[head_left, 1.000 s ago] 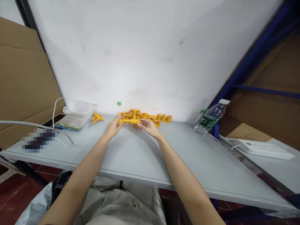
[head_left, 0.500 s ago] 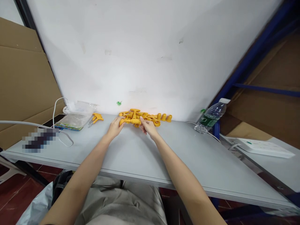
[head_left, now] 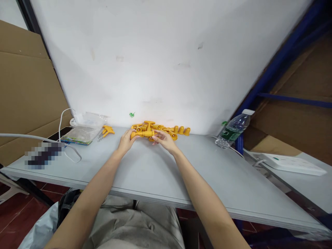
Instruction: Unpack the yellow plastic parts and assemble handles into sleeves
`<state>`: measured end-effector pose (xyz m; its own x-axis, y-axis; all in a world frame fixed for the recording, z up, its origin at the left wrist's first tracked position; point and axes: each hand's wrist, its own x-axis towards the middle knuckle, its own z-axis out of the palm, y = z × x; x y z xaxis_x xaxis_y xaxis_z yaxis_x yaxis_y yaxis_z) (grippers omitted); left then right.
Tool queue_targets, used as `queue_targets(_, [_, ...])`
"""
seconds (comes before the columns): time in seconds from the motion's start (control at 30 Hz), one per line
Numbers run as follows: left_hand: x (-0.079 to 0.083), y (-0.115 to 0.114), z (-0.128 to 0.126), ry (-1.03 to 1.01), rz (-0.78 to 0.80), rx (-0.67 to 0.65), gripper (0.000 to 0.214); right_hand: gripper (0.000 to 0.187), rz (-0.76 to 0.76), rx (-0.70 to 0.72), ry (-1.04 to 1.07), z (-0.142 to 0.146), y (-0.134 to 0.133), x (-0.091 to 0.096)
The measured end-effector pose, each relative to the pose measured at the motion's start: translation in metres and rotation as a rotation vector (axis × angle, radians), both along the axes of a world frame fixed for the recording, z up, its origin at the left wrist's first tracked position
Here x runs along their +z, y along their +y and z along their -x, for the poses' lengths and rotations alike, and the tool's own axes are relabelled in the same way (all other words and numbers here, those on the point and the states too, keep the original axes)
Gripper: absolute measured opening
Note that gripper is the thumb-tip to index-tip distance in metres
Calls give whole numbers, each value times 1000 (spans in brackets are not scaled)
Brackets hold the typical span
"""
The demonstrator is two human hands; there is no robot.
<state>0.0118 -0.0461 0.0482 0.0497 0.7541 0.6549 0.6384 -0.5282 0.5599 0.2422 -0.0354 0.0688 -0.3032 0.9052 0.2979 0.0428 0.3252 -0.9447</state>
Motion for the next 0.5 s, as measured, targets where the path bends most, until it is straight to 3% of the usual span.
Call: queue_targets(0.5, [-4, 3, 0, -15, -54, 23, 21, 58, 47, -31, 12, 4, -3, 2])
